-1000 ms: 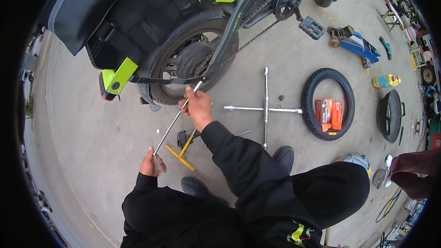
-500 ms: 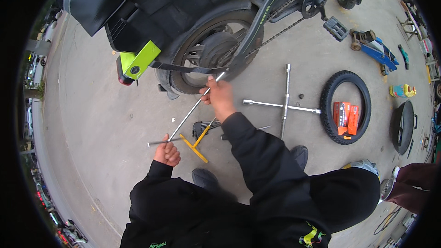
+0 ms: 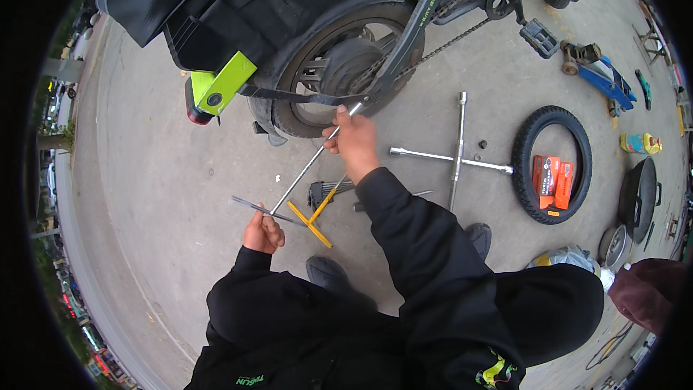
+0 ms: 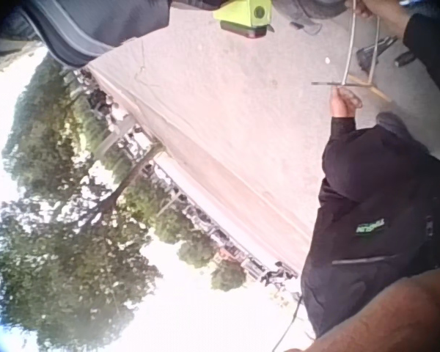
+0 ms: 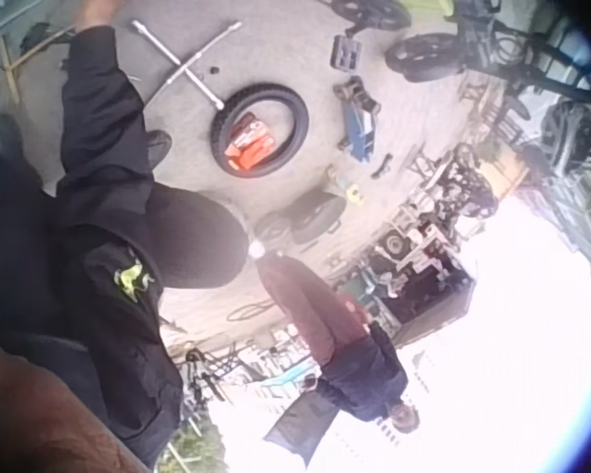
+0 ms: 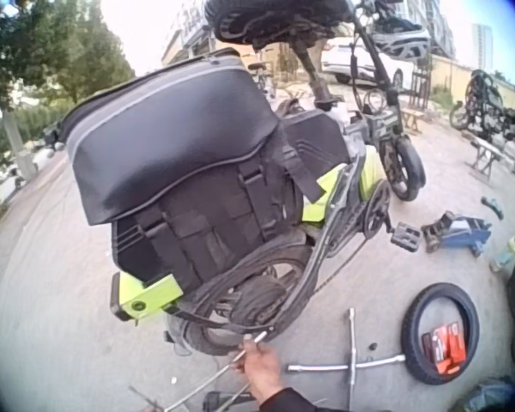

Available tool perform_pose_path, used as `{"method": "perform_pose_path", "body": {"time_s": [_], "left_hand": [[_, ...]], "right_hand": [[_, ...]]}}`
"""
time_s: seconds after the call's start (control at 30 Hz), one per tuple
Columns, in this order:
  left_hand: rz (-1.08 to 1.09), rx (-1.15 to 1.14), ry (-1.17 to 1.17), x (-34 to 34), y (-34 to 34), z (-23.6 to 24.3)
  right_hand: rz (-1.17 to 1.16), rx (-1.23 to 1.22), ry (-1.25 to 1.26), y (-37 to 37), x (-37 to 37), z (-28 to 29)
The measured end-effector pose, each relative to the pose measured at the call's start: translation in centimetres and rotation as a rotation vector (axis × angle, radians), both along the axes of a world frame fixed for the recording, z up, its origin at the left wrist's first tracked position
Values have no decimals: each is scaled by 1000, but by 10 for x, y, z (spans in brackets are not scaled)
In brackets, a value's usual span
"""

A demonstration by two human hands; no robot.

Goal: The person uses a T-handle wrench and other tools to loosen and tighten bolts on the rear wheel and chain area of a lime-green folding bicycle. They adjust the chain tension and reposition the wheel while seated on the ground.

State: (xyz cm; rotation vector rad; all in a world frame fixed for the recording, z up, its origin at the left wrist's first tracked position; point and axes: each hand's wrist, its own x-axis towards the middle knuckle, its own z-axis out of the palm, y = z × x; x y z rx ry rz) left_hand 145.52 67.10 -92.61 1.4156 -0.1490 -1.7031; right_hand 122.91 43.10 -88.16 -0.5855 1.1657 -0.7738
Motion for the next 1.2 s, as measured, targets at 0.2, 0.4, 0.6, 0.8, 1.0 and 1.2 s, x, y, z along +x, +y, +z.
{"method": "perform_pose_path", "body": {"time_s": [0.2, 0.4, 0.6, 0.8, 1.0, 1.2], "left_hand": [[-200, -338, -1184, -27, 9, 4], [64, -170, 311, -13, -10, 1], [-237, -156, -1192, -21, 4, 37], [-430, -632, -1416, -28, -26, 38], [20, -154, 57, -20, -24, 7], [58, -54, 66, -6, 27, -32]], "right_hand": [[-41, 17, -26, 2, 5, 0], [-84, -8, -63, -3, 4, 0], [-11, -2, 12, -3, 1, -2], [24, 78, 16, -8, -2, 7], [399, -181, 26, -7, -45, -8], [-86, -513, 1248, -25, -173, -76]]}}
